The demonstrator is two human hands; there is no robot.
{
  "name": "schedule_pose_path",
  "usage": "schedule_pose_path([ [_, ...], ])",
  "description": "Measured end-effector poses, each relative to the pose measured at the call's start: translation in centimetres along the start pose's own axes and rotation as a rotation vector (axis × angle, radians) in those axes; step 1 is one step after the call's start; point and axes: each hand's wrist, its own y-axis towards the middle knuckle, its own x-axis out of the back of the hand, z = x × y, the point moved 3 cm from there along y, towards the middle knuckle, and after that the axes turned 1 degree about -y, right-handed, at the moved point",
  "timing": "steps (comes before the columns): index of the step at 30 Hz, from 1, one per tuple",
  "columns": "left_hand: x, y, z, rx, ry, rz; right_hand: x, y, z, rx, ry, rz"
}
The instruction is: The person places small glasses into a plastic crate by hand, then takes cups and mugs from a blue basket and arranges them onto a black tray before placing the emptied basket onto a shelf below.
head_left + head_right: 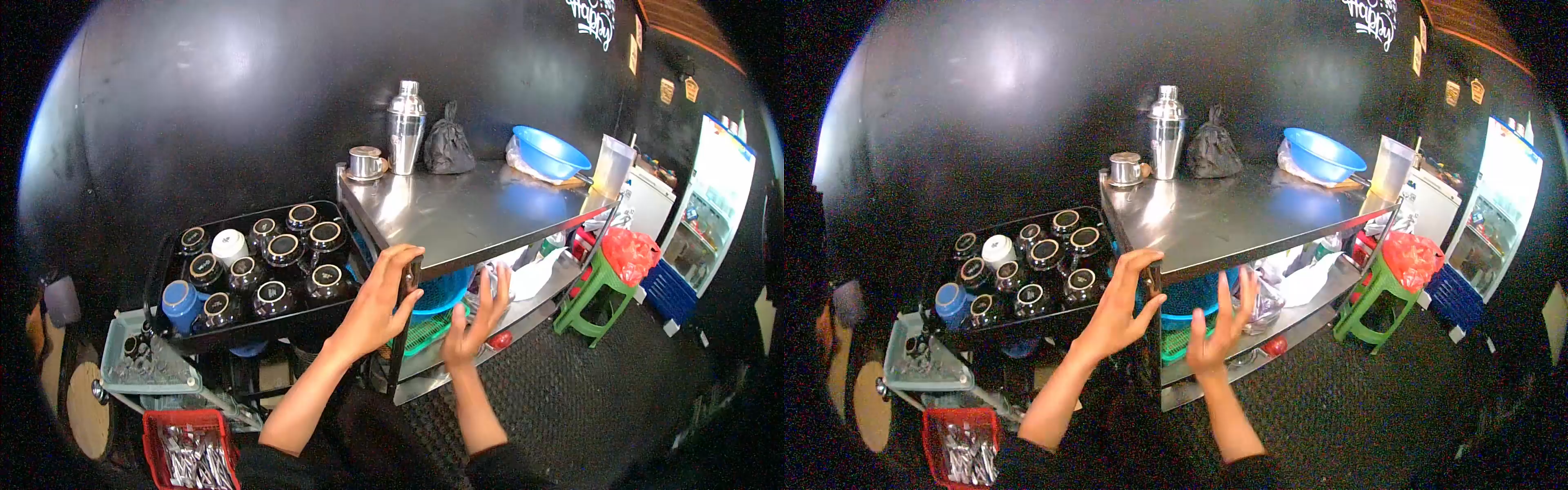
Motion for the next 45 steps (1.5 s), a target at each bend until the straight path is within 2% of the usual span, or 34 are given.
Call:
schedule_pose_path([
  [1, 0.0, 0.1, 0.1, -0.01, 0.0, 0.012, -0.8, 1.9, -0.1, -0.001, -0.015, -0.005],
  [4, -0.3, -0.2, 0.3, -0.048, -0.003, -0.015, -3.8, 4.1, -2.2, 0.095, -0.17, 0.333],
  [5, -0.5, 0.0, 0.3, -0.079, 0.039, -0.046, -4.2, 3.3, -3.5, 0.095, -0.192, 0.326],
  [7, -1.4, -0.3, 0.4, 0.008, 0.03, -0.085, -4.2, 2.5, -4.2, 0.12, -0.191, 0.253],
  [10, -2.9, -1.2, 1.1, 0.031, 0.024, -0.176, -4.7, 1.7, -4.7, 0.121, -0.187, 0.192],
  [12, -3.6, -1.4, 0.8, 0.111, -0.031, -0.241, -4.4, 1.6, -4.6, 0.087, -0.202, 0.217],
  [17, -3.7, -1.6, 0.1, 0.162, -0.006, -0.216, -3.8, 1.5, -3.4, 0.009, -0.242, 0.3],
  [20, -2.0, -0.7, -1.4, 0.273, -0.027, -0.076, -3.1, 2.4, -2.3, -0.111, -0.228, 0.49],
  [21, -1.1, -0.2, -2.0, 0.273, -0.019, -0.072, -2.6, 3.3, -1.6, -0.116, -0.22, 0.488],
  [24, 1.6, 2.1, -3.7, 0.462, -0.071, 0.23, -1.6, 5.9, 0.4, -0.23, -0.294, 0.784],
  [25, 2.9, 3.3, -4.2, 0.463, -0.065, 0.231, -1.3, 6.8, 1.1, -0.232, -0.287, 0.783],
  [27, 4.1, 4.6, -4.5, 0.539, -0.068, 0.493, -0.9, 8.1, 2.1, -0.19, -0.47, 0.935],
  [28, 4.6, 5.3, -4.7, 0.603, -0.067, 0.584, -0.4, 9.2, 3.1, -0.196, -0.466, 0.94],
  [29, 5.0, 6.2, -4.8, 0.607, -0.068, 0.587, -0.2, 9.8, 3.6, -0.22, -0.545, 1.095],
  [30, 5.1, 6.6, -4.8, 0.644, -0.057, 0.699, 0.1, 10.4, 4.0, -0.243, -0.625, 1.251],
  [31, 5.2, 6.5, -4.8, 0.683, -0.045, 0.814, 0.5, 11.1, 4.6, -0.248, -0.624, 1.258],
  [32, 5.4, 6.3, -4.6, 0.718, -0.031, 0.932, 0.6, 11.0, 4.8, -0.261, -0.655, 1.379],
  [33, 5.6, 6.5, -3.7, 0.717, -0.031, 0.937, 0.8, 11.1, 4.8, -0.272, -0.686, 1.497],
  [34, 5.6, 6.2, -2.9, 0.614, 0.13, 1.09, 1.1, 11.6, 4.6, -0.277, -0.688, 1.499],
  [35, 5.7, 5.8, -3.0, 0.503, 0.292, 1.237, 1.4, 11.8, 4.2, -0.253, -0.7, 1.618],
  [36, 6.8, 6.8, -3.8, 0.558, 0.368, 1.363, 1.9, 11.9, 3.9, -0.231, -0.708, 1.737],
  [37, 7.2, 6.3, -3.6, 0.587, 0.406, 1.367, 2.7, 12.1, 4.2, -0.206, -0.712, 1.86],
  [38, 7.3, 4.8, -3.1, 0.637, 0.434, 1.298, 4.1, 12.2, 4.7, -0.328, -0.651, 1.835],
  [39, 7.0, 2.8, -2.6, 0.69, 0.462, 1.225, 5.6, 11.8, 5.2, -0.329, -0.648, 1.847],
  [41, 8.3, 0.5, -5.0, 0.882, 0.27, 1.123, 8.8, 10.0, 5.5, -0.595, -0.492, 1.788],
  [42, 8.2, -3.4, -5.4, 0.96, 0.181, 1.056, 10.9, 9.4, 5.8, -0.652, -0.462, 1.854],
  [43, 8.4, -7.3, -5.8, 0.991, 0.031, 1.046, 13.7, 8.8, 6.2, -0.709, -0.434, 1.921],
  [44, 9.7, -10.0, -8.1, 1.143, -0.071, 1.035, 16.8, 7.7, 5.7, -0.801, -0.445, 1.951],
  [45, 10.5, -14.8, -9.0, 1.107, 0.01, 1.125, 20.8, 5.5, 5.1, -0.898, -0.457, 1.978],
])
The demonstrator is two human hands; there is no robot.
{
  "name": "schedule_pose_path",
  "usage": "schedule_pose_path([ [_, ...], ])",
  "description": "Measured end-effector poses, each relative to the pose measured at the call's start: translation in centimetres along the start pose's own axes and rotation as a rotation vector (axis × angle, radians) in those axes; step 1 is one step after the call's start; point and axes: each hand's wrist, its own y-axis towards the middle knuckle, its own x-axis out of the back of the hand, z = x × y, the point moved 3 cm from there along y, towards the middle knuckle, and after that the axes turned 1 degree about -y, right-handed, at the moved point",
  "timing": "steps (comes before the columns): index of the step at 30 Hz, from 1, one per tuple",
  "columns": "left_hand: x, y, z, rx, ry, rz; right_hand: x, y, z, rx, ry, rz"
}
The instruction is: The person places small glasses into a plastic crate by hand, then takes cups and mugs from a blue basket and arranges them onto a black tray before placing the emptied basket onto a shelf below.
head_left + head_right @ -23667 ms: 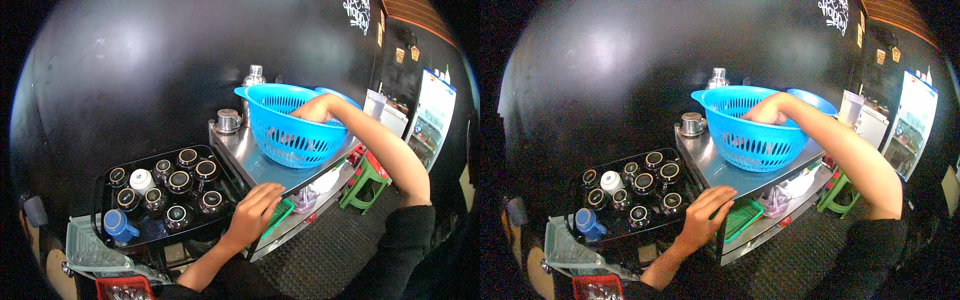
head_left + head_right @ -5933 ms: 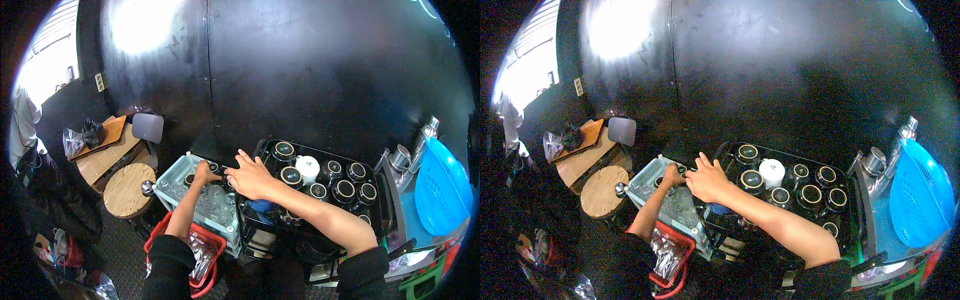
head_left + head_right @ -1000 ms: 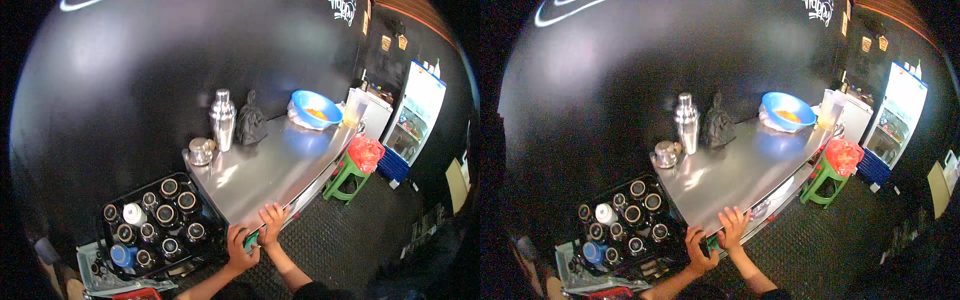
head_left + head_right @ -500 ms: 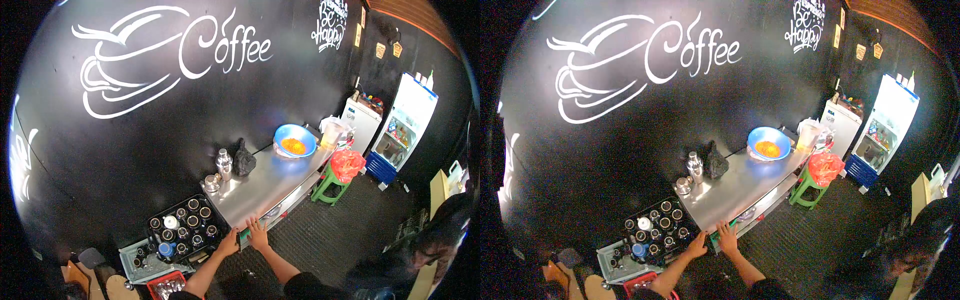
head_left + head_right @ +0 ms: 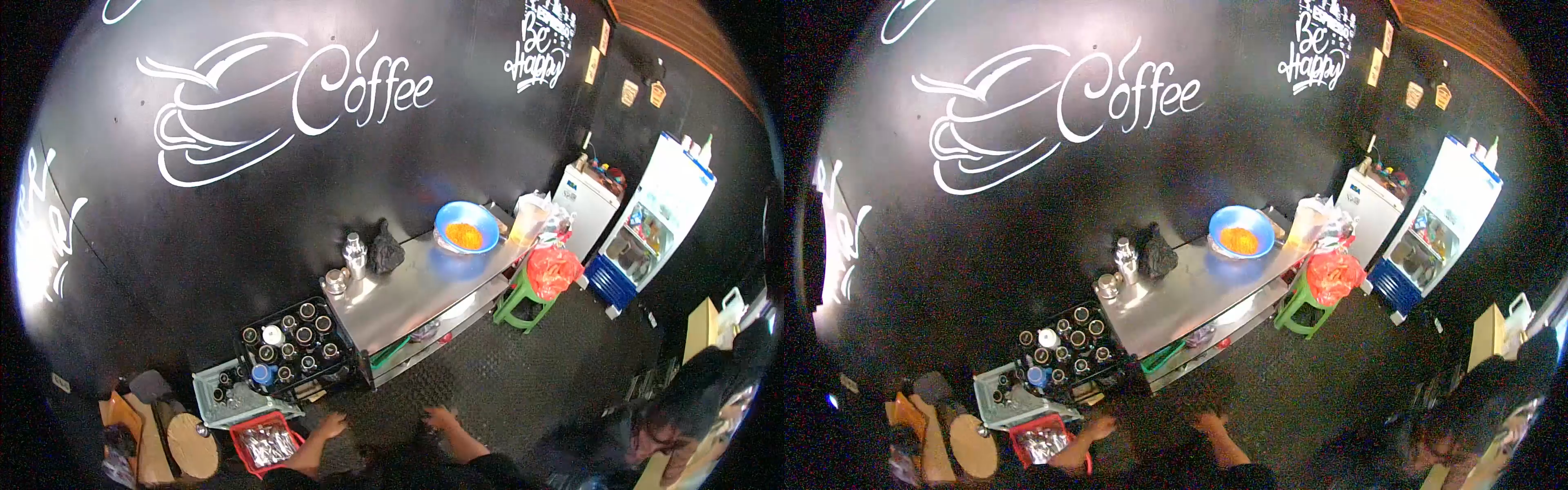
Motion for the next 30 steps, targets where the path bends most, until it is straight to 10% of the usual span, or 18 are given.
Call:
schedule_pose_path([
  [1, -3.0, -1.5, 2.7, -0.182, 0.114, -0.053, -5.9, 2.9, -5.9, -0.046, 0.09, 0.058],
  [3, -4.8, -5.0, 3.8, 0.095, 0.038, 0.012, -8.4, -7.5, -12.6, -0.24, 1.52, 0.055],
  [7, -5.5, -5.9, 1.4, 0.414, -0.186, -0.036, -9.5, -13.1, -25.1, -0.493, 1.721, 0.136],
  [15, -3.5, 3.8, -11.1, 0.301, -0.574, -0.387, -2.8, -7.2, -36.1, -0.547, 1.74, 0.193],
  [18, -0.5, 6.7, -15.1, 0.09, -0.612, -0.619, -2.1, 2.6, -36.4, -0.235, 1.721, 0.234],
  [20, 2.3, 7.4, -17.8, -0.313, -0.117, -1.141, -2.4, 12.4, -35.6, 0.157, 1.648, -0.044],
  [23, 9.5, 10.1, -21.0, -0.124, -0.951, -0.604, 9.3, 20.4, -26.6, 0.032, 0.718, 0.239],
  [30, 23.1, 17.2, -27.2, -0.259, -0.914, -0.633, 32.4, 18.6, -3.6, 0.724, 0.423, 0.383],
])
